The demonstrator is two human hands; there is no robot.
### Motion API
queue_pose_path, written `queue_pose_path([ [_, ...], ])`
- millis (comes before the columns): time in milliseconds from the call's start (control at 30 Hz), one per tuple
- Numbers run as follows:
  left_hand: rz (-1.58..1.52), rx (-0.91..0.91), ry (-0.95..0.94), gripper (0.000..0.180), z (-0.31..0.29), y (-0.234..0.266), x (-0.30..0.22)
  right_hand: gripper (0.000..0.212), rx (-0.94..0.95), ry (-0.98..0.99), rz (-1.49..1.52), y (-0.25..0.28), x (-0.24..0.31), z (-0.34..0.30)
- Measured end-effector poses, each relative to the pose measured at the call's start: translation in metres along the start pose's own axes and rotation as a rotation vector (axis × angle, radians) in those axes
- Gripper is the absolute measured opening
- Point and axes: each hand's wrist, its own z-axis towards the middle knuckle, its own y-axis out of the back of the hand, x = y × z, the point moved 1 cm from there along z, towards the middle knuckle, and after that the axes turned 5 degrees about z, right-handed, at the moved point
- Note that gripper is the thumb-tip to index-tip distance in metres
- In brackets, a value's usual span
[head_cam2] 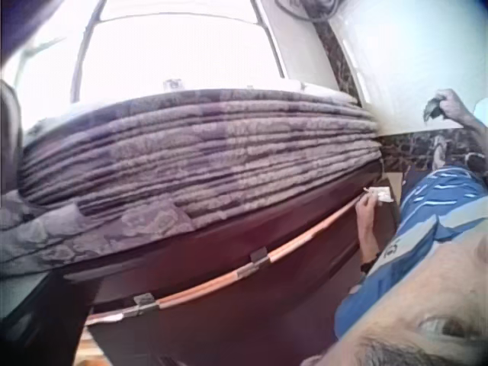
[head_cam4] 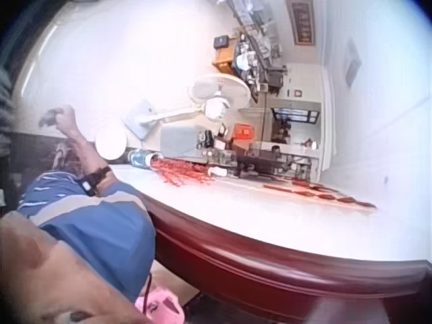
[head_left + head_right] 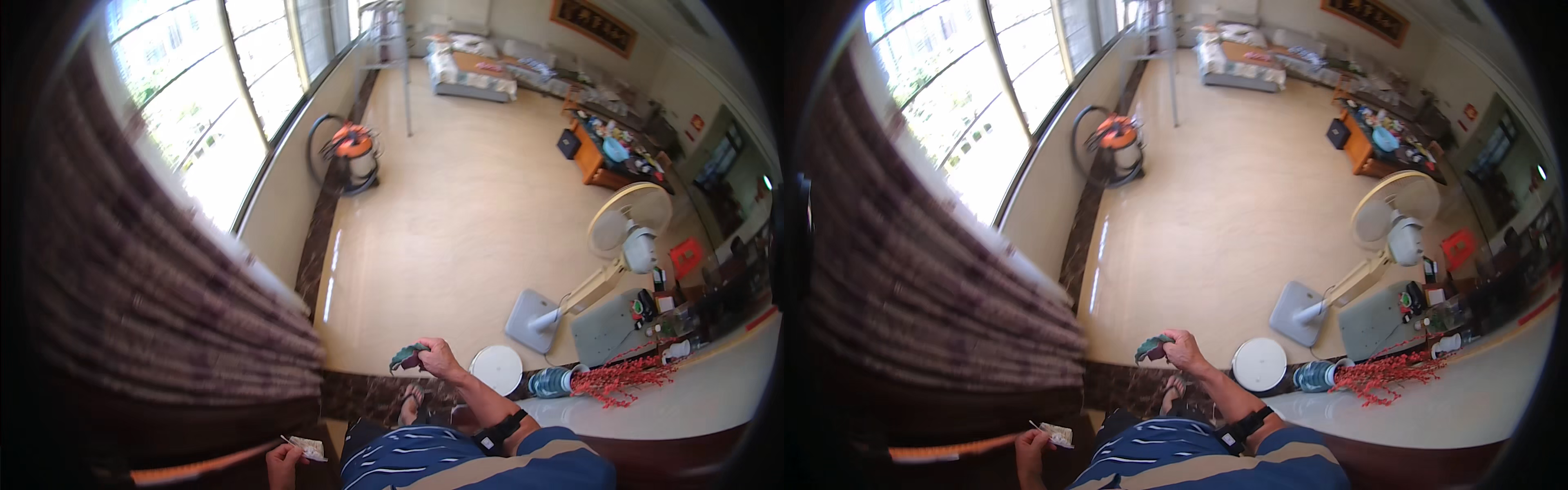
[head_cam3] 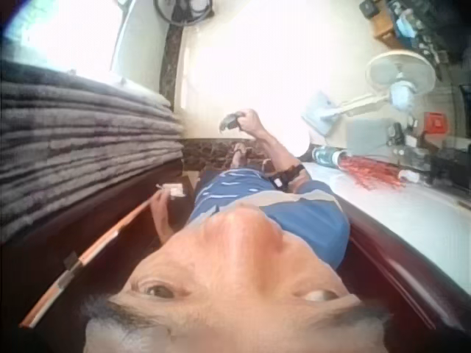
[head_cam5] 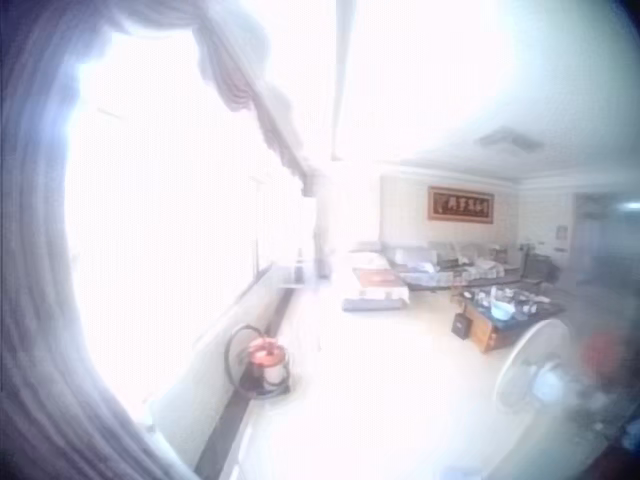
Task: The person sweeps the floor in a bedroom using a broom and dustpan.
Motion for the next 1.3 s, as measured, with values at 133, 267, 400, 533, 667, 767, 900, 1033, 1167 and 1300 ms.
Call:
queue_pose_path([
  [133, -0.004, 0.065, -0.062, 0.016, 0.105, -0.068, -0.039, 0.025, -0.284, 0.201, -0.128, 0.074, 0.032, 0.037],
  [267, 0.089, 0.153, -0.06, 0.023, 0.18, -0.14, -0.135, 0.025, -0.459, 0.216, -0.354, 0.135, 0.03, 0.069],
  [400, 0.06, 0.241, -0.092, 0.019, 0.299, -0.202, -0.159, 0.023, -0.566, 0.12, -0.268, 0.188, 0.033, 0.106],
  [533, 0.154, 0.426, -0.188, 0.021, 0.425, -0.285, -0.215, 0.019, -0.71, 0.072, 0.108, 0.214, 0.072, 0.132],
  [667, 0.205, 0.662, -0.308, 0.022, 0.501, -0.402, -0.298, 0.012, -0.815, -0.025, 0.42, 0.261, 0.072, 0.169],
  [767, 0.191, 0.825, -0.316, 0.022, 0.54, -0.484, -0.339, 0.016, -0.845, -0.038, 0.3, 0.276, 0.09, 0.19],
  [900, 0.191, 1.026, -0.353, 0.025, 0.568, -0.626, -0.389, 0.013, -0.971, 0.014, 0.323, 0.329, 0.073, 0.216],
  [1033, 0.082, 1.133, -0.387, 0.027, 0.568, -0.756, -0.437, 0.011, -1.112, 0.068, 0.385, 0.404, 0.068, 0.254],
  [1167, 0.112, 1.167, -0.337, 0.026, 0.591, -0.843, -0.458, 0.021, -1.235, 0.106, 0.495, 0.484, 0.124, 0.295],
  [1300, 0.059, 1.183, -0.27, 0.021, 0.618, -0.914, -0.493, 0.027, -1.075, 0.2, 0.576, 0.574, 0.176, 0.339],
])
